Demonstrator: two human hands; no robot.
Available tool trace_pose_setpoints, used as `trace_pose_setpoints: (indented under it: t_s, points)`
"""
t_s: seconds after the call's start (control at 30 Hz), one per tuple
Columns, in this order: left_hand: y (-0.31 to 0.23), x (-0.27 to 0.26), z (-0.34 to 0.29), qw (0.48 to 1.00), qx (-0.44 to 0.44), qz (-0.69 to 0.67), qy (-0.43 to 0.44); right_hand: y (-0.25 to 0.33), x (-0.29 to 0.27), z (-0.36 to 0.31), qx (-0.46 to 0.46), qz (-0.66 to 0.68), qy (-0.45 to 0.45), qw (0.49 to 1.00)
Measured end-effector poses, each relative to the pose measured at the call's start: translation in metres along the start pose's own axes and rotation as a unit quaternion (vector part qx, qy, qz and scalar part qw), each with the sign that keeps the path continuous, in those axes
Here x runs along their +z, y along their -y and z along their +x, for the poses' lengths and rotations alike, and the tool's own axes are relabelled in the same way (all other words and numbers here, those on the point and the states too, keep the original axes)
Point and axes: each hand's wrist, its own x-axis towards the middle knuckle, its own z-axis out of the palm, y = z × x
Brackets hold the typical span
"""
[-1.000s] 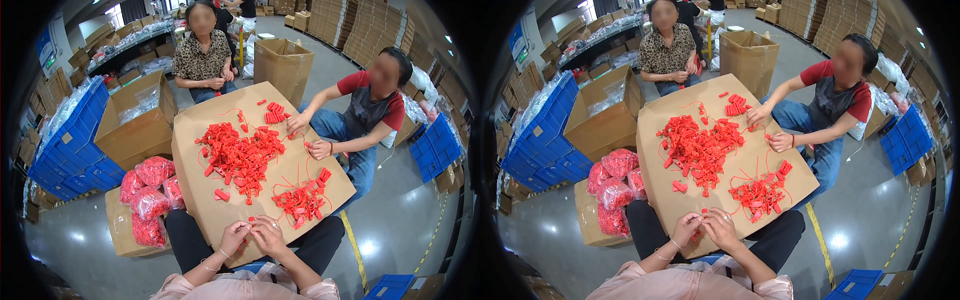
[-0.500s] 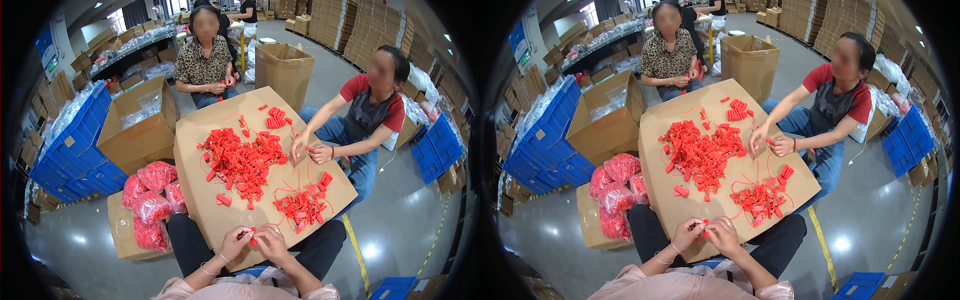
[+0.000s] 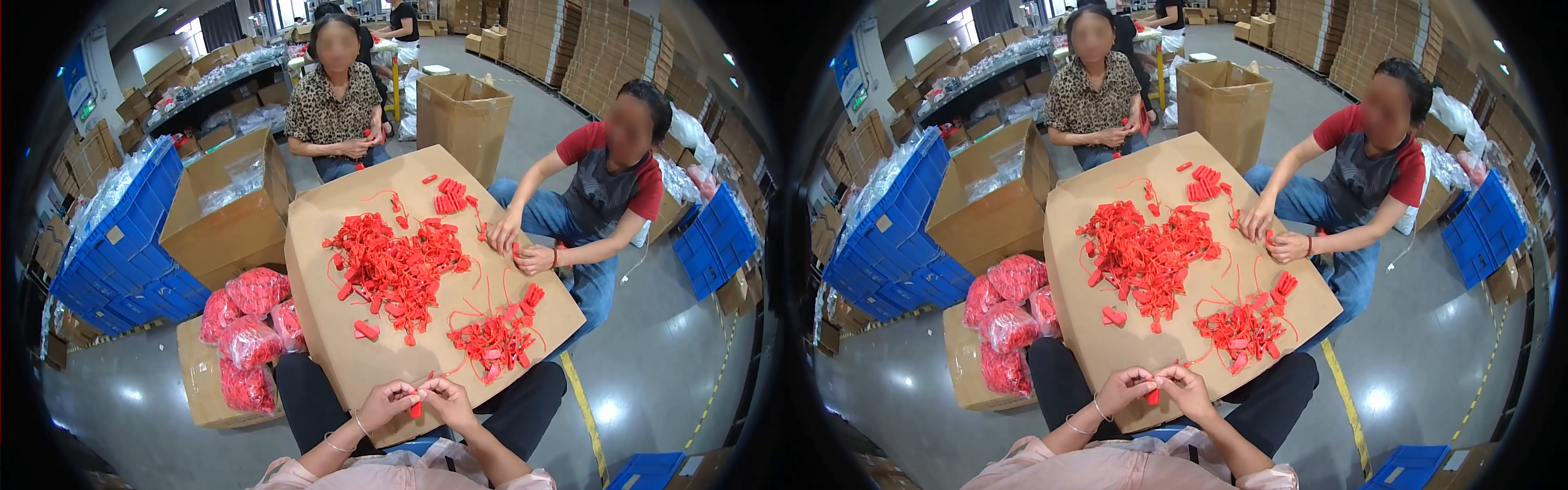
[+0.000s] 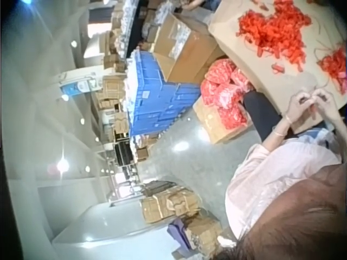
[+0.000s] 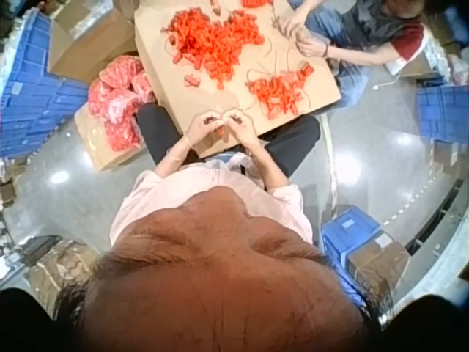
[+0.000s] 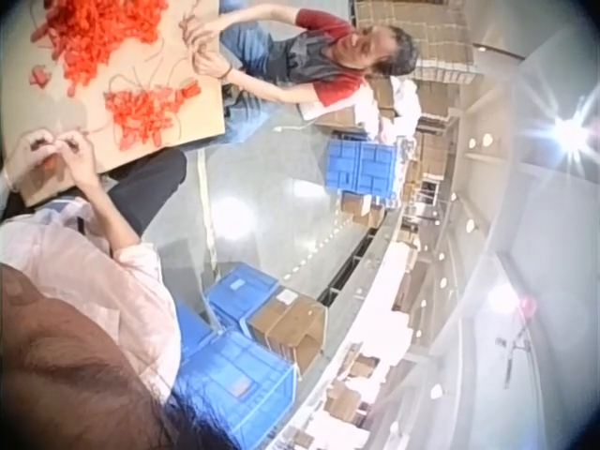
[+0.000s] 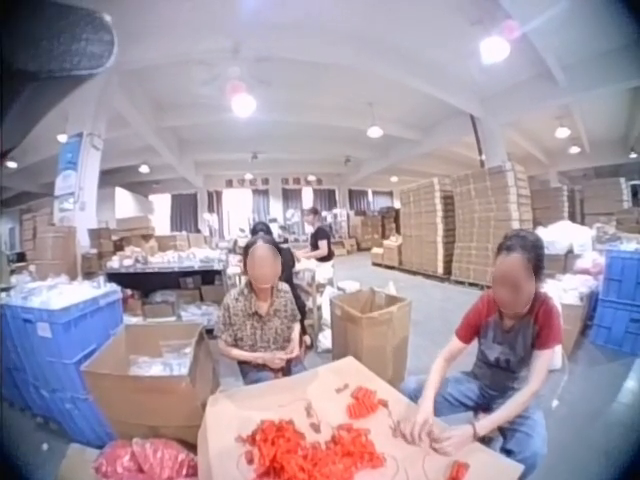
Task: Attaching red plastic tags to strings at a factory workstation.
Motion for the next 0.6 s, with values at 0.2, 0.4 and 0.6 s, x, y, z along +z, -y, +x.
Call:
trace_pose_setpoints:
  t_s: [0.2,0.4,0.6]
  points:
    - [0.009,-0.007,0.001,1.000,-0.018,-0.014,-0.003,0.004,-0.002,0.001,-0.116,-0.167,-0.006,0.979]
    - [0.015,-0.013,-0.001,0.997,-0.065,0.013,0.026,-0.005,-0.002,0.001,-0.155,-0.268,-0.002,0.951]
    - [0.044,-0.011,0.005,0.991,0.068,0.082,-0.084,-0.032,0.006,0.006,-0.272,-0.345,-0.040,0.898]
